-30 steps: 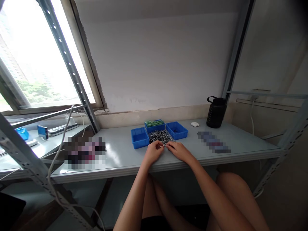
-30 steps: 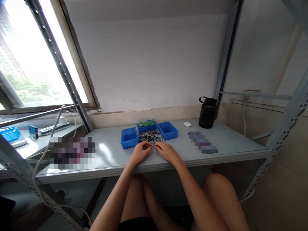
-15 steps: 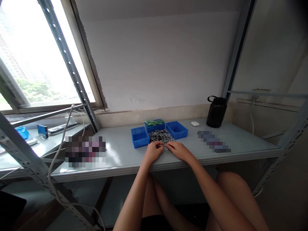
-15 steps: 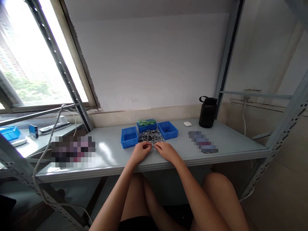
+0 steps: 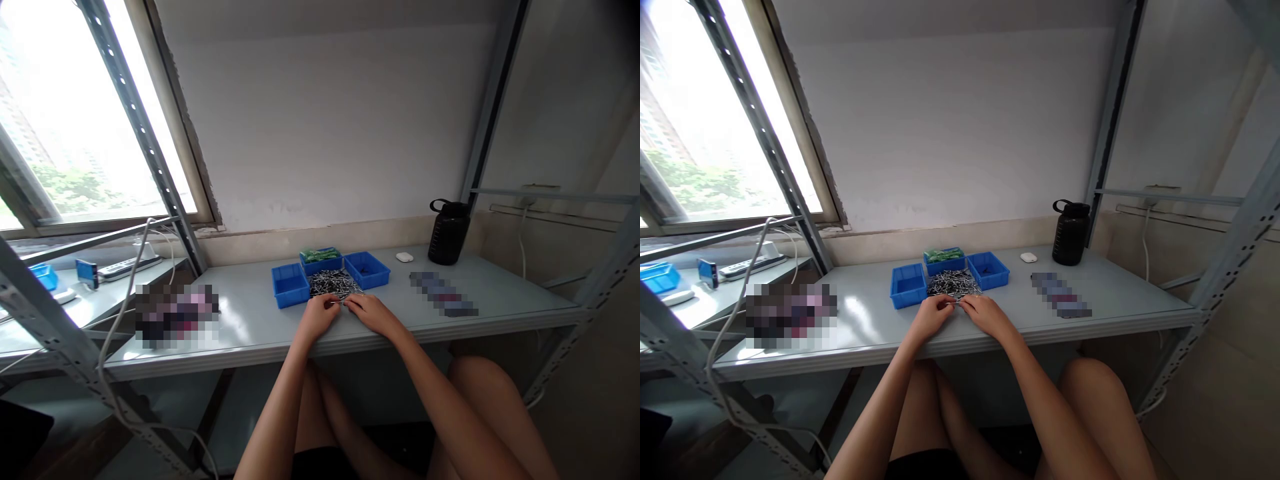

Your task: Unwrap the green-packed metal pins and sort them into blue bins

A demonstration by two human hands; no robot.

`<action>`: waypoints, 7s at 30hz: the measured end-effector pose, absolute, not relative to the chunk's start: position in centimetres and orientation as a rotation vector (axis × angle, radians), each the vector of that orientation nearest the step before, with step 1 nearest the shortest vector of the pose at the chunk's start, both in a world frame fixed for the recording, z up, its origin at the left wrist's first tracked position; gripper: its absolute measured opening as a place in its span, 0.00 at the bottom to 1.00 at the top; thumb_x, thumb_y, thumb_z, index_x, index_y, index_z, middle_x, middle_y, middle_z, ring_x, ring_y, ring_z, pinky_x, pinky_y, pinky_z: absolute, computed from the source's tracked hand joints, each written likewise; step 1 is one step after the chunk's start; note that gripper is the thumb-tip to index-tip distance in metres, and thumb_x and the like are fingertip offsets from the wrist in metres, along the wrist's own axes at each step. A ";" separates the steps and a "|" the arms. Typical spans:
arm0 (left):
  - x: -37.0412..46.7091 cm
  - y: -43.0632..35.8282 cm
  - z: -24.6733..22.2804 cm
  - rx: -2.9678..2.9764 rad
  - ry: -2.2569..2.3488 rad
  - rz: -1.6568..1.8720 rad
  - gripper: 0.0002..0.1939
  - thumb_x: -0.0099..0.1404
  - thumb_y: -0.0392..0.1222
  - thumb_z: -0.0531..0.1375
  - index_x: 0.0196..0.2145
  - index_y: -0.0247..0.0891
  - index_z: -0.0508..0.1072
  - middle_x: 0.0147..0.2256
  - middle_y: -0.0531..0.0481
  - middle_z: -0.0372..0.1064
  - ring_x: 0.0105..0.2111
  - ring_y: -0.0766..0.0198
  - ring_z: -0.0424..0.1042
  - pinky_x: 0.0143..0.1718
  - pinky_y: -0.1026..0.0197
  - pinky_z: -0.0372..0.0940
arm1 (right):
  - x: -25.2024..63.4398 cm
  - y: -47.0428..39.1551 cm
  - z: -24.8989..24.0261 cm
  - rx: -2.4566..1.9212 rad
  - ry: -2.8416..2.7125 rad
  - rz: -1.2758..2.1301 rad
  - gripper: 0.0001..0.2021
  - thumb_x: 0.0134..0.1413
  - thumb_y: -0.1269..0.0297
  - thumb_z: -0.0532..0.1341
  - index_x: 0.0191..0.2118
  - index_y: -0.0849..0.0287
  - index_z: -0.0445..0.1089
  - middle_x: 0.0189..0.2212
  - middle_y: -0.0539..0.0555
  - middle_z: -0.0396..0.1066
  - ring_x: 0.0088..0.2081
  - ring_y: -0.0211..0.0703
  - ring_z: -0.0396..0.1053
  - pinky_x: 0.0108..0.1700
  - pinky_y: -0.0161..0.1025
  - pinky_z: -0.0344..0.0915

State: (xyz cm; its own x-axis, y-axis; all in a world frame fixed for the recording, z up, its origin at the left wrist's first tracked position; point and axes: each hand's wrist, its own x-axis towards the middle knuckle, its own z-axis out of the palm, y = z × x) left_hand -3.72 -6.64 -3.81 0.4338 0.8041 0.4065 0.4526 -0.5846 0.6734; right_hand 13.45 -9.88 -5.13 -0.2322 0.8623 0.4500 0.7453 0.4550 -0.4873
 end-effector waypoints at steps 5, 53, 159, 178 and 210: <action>-3.7 -6.8 -3.6 2.219 1.089 1.001 0.12 0.55 0.35 0.53 0.33 0.36 0.75 0.33 0.48 0.74 0.33 0.60 0.70 0.36 0.62 0.63 | 13.5 -10.0 -5.0 -1.342 -2.034 0.221 0.13 0.62 0.63 0.48 0.36 0.56 0.70 0.34 0.53 0.72 0.36 0.42 0.67 0.39 0.37 0.58; -3.8 -6.4 -3.9 2.221 0.971 0.991 0.11 0.60 0.43 0.55 0.32 0.36 0.75 0.32 0.49 0.74 0.32 0.62 0.70 0.34 0.63 0.61 | 13.6 -10.0 -5.2 -1.369 -1.891 0.318 0.15 0.60 0.60 0.49 0.50 0.54 0.63 0.41 0.54 0.72 0.41 0.46 0.69 0.42 0.40 0.61; -3.8 -6.4 -4.1 2.171 1.064 1.046 0.09 0.59 0.38 0.54 0.35 0.36 0.74 0.33 0.49 0.74 0.33 0.63 0.71 0.36 0.64 0.64 | 13.5 -9.8 -5.4 -1.408 -1.933 0.188 0.11 0.60 0.64 0.49 0.35 0.56 0.68 0.33 0.53 0.72 0.35 0.42 0.68 0.36 0.35 0.56; -3.8 -6.4 -4.1 2.185 1.058 1.042 0.09 0.59 0.38 0.54 0.34 0.37 0.74 0.32 0.50 0.74 0.33 0.63 0.71 0.35 0.64 0.63 | 13.6 -9.8 -5.5 -1.405 -1.924 0.195 0.11 0.60 0.64 0.49 0.36 0.56 0.68 0.34 0.53 0.72 0.35 0.43 0.68 0.37 0.35 0.57; -5.1 -6.9 1.2 2.457 1.804 1.311 0.11 0.65 0.42 0.50 0.39 0.39 0.70 0.34 0.46 0.71 0.36 0.58 0.68 0.37 0.61 0.58 | 13.7 -9.6 -5.5 -1.449 -1.802 0.269 0.11 0.57 0.63 0.51 0.43 0.56 0.66 0.34 0.54 0.73 0.35 0.45 0.69 0.37 0.37 0.60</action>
